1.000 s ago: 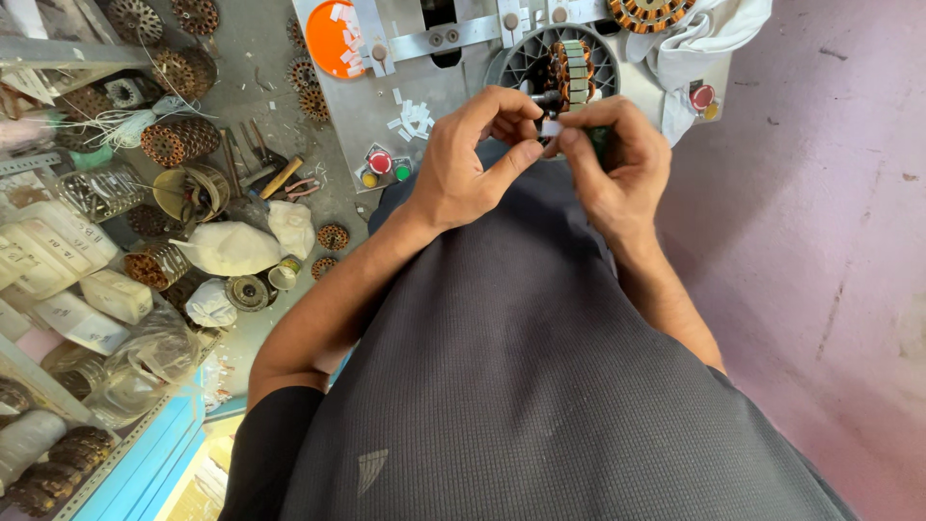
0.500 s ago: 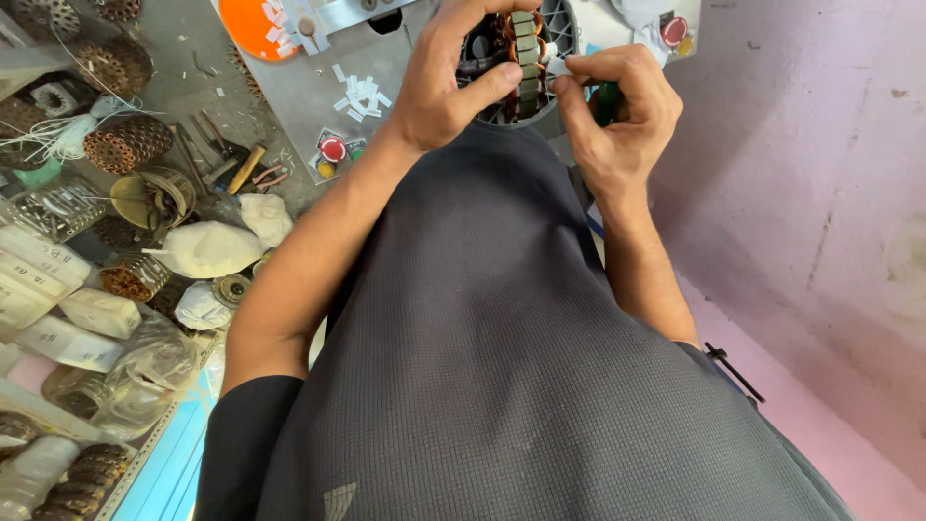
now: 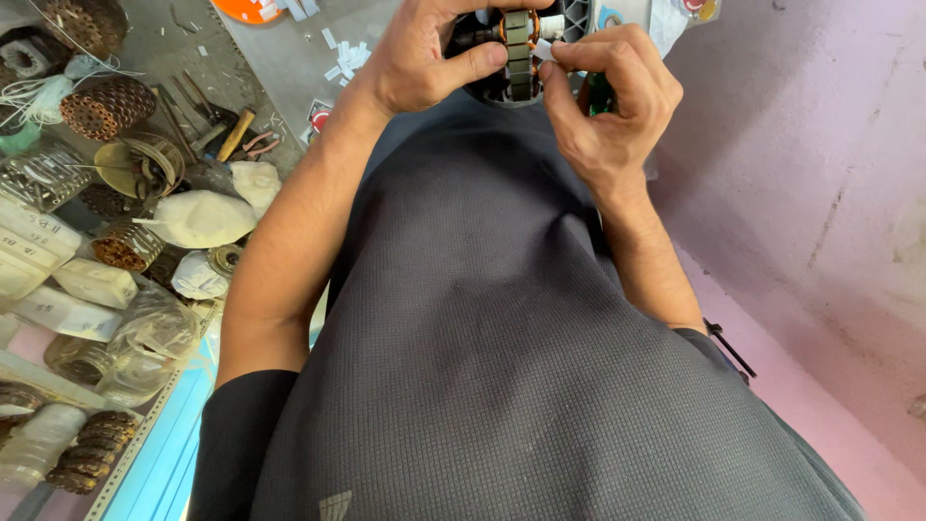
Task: The person inserts small white plastic pieces into slots on a cylindrical electrical component mounted on a jig. They use a green-handled screwdriver to press and secure each piece into place, repeating the process for multiple slots around the component.
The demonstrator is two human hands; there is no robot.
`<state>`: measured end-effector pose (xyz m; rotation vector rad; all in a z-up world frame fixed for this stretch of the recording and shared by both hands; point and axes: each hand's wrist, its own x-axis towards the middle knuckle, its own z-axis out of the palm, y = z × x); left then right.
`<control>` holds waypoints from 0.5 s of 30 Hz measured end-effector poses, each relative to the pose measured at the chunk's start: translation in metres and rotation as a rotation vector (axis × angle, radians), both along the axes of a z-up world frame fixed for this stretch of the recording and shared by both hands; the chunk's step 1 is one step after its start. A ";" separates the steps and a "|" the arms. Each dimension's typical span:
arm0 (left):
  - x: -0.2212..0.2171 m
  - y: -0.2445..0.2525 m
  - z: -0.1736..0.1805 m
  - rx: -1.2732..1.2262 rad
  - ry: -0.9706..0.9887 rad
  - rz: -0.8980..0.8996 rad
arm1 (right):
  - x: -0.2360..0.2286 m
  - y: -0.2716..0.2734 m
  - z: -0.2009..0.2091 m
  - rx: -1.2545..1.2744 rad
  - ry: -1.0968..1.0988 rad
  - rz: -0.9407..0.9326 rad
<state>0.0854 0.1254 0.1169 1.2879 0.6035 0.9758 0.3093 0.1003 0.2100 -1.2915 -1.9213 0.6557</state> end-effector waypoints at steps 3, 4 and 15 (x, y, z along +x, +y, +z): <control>0.000 0.003 -0.001 0.034 0.040 -0.007 | -0.001 0.002 -0.001 0.031 -0.021 0.016; -0.001 0.003 -0.001 0.037 0.073 -0.005 | -0.001 0.003 -0.002 0.050 -0.027 0.021; -0.001 0.003 0.002 0.032 0.057 -0.012 | -0.005 0.004 -0.001 0.140 -0.121 0.050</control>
